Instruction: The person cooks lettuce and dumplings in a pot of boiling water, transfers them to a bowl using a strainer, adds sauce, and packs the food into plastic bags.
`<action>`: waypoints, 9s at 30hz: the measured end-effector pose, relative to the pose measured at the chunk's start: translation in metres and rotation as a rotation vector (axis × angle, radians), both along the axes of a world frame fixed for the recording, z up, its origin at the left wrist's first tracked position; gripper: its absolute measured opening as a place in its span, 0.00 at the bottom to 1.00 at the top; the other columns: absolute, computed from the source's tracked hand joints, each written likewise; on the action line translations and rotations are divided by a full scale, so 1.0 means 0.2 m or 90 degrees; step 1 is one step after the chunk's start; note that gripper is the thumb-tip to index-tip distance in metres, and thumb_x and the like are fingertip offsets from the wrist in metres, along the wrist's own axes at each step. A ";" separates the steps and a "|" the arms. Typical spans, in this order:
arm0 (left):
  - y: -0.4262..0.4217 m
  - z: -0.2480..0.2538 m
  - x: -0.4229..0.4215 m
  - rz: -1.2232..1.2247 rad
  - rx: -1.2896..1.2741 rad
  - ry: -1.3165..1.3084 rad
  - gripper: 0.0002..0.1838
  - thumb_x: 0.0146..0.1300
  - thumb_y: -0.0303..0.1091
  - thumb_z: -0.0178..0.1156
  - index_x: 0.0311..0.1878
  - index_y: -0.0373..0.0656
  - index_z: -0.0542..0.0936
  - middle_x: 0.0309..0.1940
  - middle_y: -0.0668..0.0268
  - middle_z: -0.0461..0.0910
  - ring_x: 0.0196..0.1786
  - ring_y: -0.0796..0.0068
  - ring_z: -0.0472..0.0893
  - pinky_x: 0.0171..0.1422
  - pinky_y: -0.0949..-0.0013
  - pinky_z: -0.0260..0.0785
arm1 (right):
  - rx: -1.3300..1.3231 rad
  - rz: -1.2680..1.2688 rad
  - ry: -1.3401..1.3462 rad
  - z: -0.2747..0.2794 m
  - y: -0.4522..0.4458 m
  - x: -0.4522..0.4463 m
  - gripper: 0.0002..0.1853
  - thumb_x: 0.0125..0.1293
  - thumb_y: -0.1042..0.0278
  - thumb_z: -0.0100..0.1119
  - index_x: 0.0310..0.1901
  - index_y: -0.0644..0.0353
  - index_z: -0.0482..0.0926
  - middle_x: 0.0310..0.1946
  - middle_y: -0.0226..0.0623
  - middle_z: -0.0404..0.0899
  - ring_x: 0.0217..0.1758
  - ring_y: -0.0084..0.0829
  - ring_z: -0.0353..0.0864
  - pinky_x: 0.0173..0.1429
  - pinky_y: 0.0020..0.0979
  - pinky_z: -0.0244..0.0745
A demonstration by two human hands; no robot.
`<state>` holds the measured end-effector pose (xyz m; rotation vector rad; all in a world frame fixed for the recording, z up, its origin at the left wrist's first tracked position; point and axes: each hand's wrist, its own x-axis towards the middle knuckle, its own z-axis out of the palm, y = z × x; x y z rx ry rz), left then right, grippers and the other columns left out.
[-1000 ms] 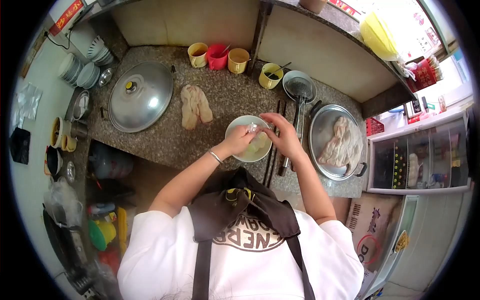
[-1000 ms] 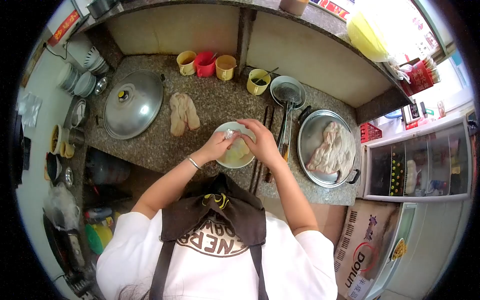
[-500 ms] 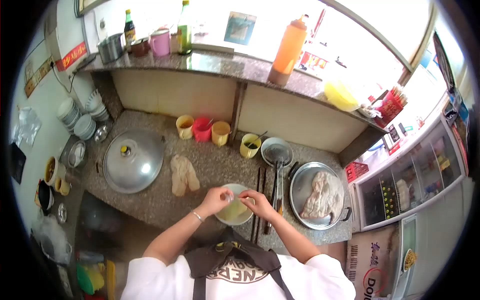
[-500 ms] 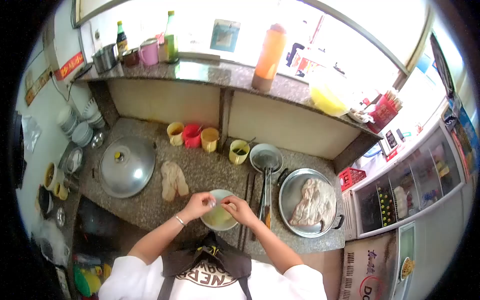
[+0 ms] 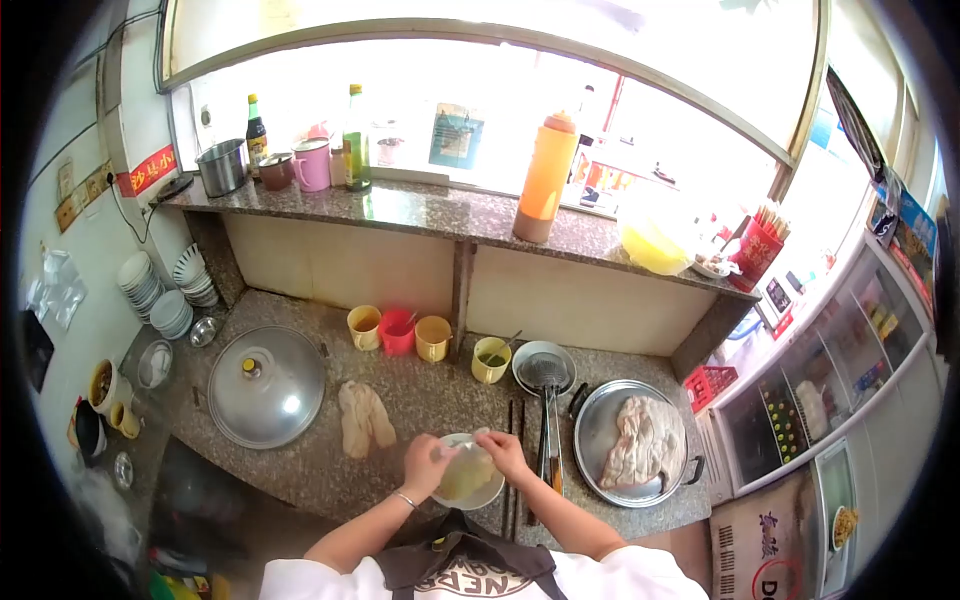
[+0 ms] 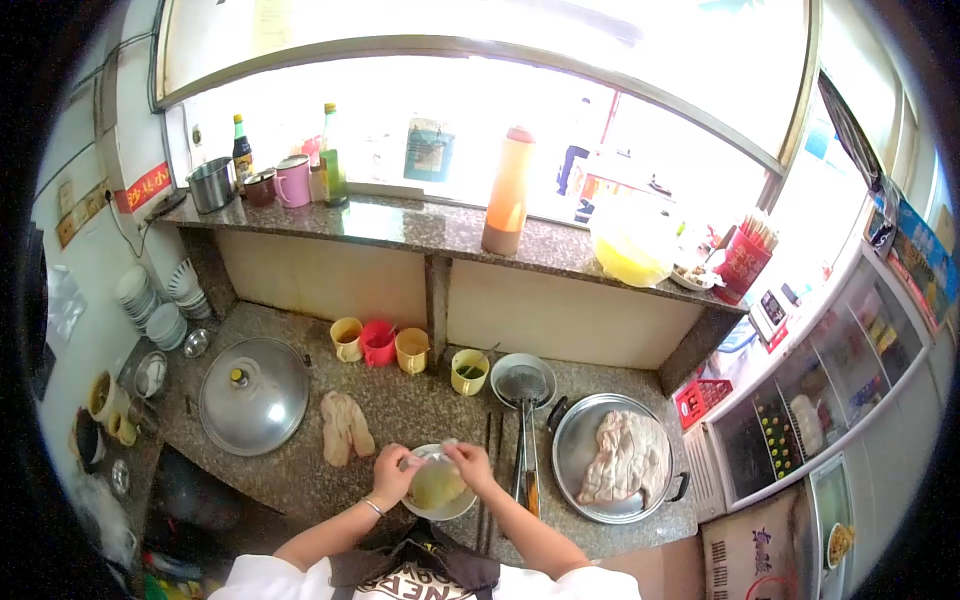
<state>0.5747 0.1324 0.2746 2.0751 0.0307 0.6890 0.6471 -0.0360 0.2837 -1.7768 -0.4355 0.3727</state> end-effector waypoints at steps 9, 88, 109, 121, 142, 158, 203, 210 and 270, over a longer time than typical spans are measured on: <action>0.06 -0.26 -0.13 -0.043 -0.596 0.199 0.06 0.57 0.29 0.59 0.31 0.41 0.72 0.23 0.73 0.73 0.26 0.85 0.71 0.29 0.79 0.64 | 0.208 -0.268 0.313 -0.17 -0.11 0.03 0.08 0.62 0.68 0.47 0.32 0.64 0.73 0.28 0.33 0.75 0.31 0.25 0.74 0.41 0.29 0.70; 5.35 1.06 -2.93 0.882 0.755 0.062 0.11 0.45 0.36 0.63 0.33 0.46 0.77 0.35 0.70 0.71 0.45 0.68 0.69 0.47 0.63 0.60 | -0.123 0.137 0.126 0.87 3.34 -1.60 0.13 0.59 0.70 0.57 0.43 0.68 0.74 0.34 0.33 0.77 0.41 0.24 0.73 0.51 0.25 0.65; 4.82 0.87 -2.55 0.494 0.669 0.209 0.05 0.55 0.28 0.46 0.30 0.39 0.72 0.27 0.58 0.69 0.37 0.58 0.69 0.42 0.61 0.63 | -0.014 0.003 0.134 0.81 2.58 -2.11 0.08 0.62 0.72 0.50 0.36 0.67 0.75 0.28 0.31 0.78 0.35 0.19 0.74 0.43 0.20 0.66; 2.04 0.61 -1.69 -0.420 -0.538 0.307 0.09 0.63 0.32 0.50 0.42 0.37 0.73 0.40 0.68 0.75 0.43 0.79 0.74 0.50 0.75 0.65 | 0.195 -0.338 0.097 0.56 1.50 -2.65 0.06 0.61 0.68 0.52 0.36 0.59 0.70 0.30 0.27 0.73 0.37 0.19 0.71 0.46 0.22 0.65; 0.00 0.44 -1.47 -0.957 -0.810 0.919 0.18 0.65 0.36 0.43 0.52 0.35 0.71 0.50 0.59 0.73 0.52 0.69 0.73 0.60 0.66 0.63 | 0.569 -0.846 0.066 0.14 0.18 -2.78 0.08 0.61 0.66 0.55 0.39 0.58 0.70 0.32 0.24 0.71 0.36 0.17 0.69 0.43 0.21 0.64; -1.43 0.36 -1.16 -1.141 -0.033 0.472 0.08 0.52 0.26 0.61 0.34 0.38 0.73 0.28 0.74 0.72 0.32 0.86 0.70 0.36 0.81 0.64 | 0.457 -0.915 -0.010 0.22 -0.98 -2.26 0.16 0.49 0.77 0.64 0.37 0.57 0.67 0.30 0.24 0.68 0.36 0.15 0.69 0.40 0.18 0.65; -4.65 0.06 0.39 -0.745 0.354 0.088 0.12 0.46 0.27 0.55 0.37 0.37 0.76 0.15 0.58 0.75 0.21 0.63 0.77 0.29 0.65 0.69 | 0.244 -0.831 0.027 0.31 -4.43 -1.43 0.10 0.62 0.61 0.53 0.38 0.58 0.70 0.36 0.32 0.75 0.37 0.18 0.68 0.48 0.22 0.63; -4.98 -0.04 0.41 -0.709 0.203 0.293 0.12 0.52 0.27 0.56 0.42 0.38 0.74 0.17 0.58 0.75 0.21 0.65 0.76 0.30 0.67 0.69 | 0.212 -0.573 0.074 0.58 -4.89 -1.15 0.09 0.64 0.62 0.49 0.34 0.59 0.71 0.30 0.30 0.76 0.29 0.15 0.66 0.39 0.19 0.63; -4.64 0.37 2.84 0.059 -0.655 0.139 0.05 0.58 0.29 0.52 0.37 0.46 0.75 0.30 0.77 0.74 0.30 0.89 0.68 0.31 0.82 0.62 | 0.210 0.601 -0.588 1.73 -3.85 2.80 0.07 0.54 0.78 0.54 0.36 0.63 0.76 0.29 0.41 0.76 0.31 0.36 0.76 0.35 0.28 0.70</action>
